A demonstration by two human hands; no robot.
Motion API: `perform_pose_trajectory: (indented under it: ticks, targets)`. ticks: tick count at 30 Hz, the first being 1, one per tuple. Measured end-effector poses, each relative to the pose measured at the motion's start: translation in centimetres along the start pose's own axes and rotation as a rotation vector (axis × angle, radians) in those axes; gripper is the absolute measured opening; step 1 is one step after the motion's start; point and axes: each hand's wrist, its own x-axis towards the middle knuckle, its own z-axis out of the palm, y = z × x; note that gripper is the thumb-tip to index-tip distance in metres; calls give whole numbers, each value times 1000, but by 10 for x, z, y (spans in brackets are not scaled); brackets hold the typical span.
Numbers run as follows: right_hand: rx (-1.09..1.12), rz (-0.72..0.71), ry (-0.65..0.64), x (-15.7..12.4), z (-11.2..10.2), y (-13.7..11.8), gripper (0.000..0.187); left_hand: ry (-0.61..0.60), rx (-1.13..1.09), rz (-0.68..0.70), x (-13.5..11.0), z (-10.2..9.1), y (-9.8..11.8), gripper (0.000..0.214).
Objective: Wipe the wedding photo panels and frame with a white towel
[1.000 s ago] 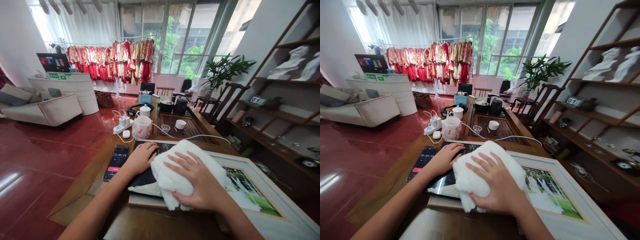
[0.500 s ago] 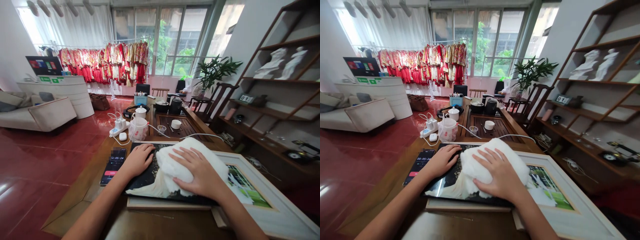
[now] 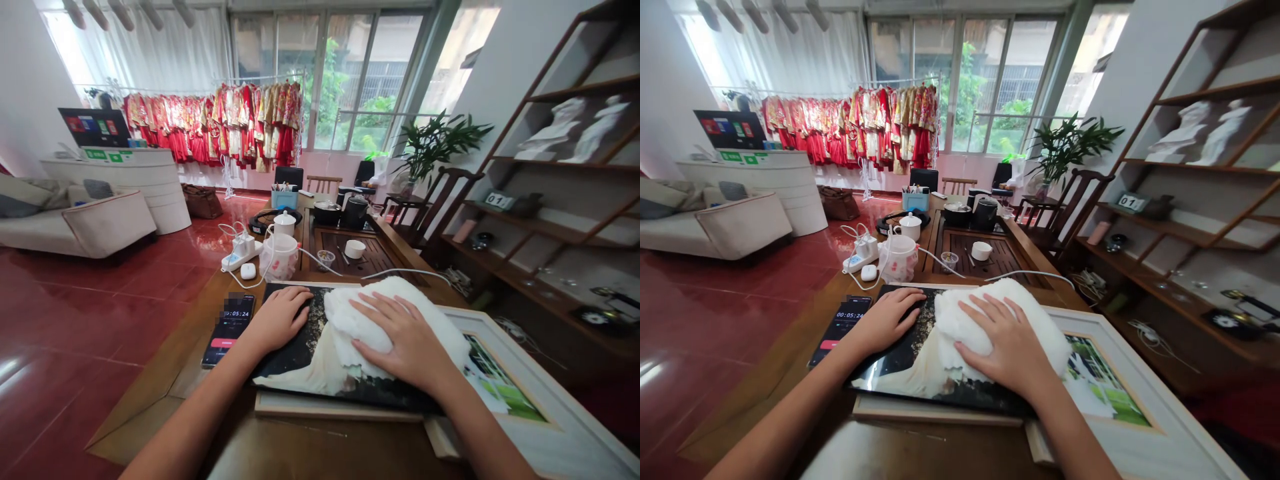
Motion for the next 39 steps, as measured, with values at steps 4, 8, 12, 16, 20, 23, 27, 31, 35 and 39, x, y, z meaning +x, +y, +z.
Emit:
perform_pose_trajectory:
  ticks: [4,8,12,16,20,23,27,31,35,39]
  targets:
    - [40,-133,-42,0,-7,-23,66,1,-1,-4,-1,0,-2,31]
    - [124,-288,-128,1,-17,-42,73,-7,-1,-13,-1,-1,-2,30]
    - [105,-210,-101,1,-15,-25,68,-11,-3,-9,-1,-2,1,31]
    - [6,-31,2,-1,-6,-1,61,-2,-8,-3,0,-3,3,30]
    - [-20,-43,7,-3,-5,-9,62,-1,-11,-10,-1,-4,3,30]
    - [34,-145,-55,-2,-11,-29,66,-15,-14,-11,-1,-5,3,31]
    - [113,-231,-113,-1,-16,-37,70,-31,-11,-8,0,-4,3,32]
    - [71,-102,-21,-3,-11,-18,64,-30,4,-1,2,-3,3,31]
    - [-20,1,40,-5,-5,-8,60,-16,9,1,1,-2,3,30]
    - [-11,-69,9,-6,-7,-26,64,-16,-1,-5,0,-3,3,30]
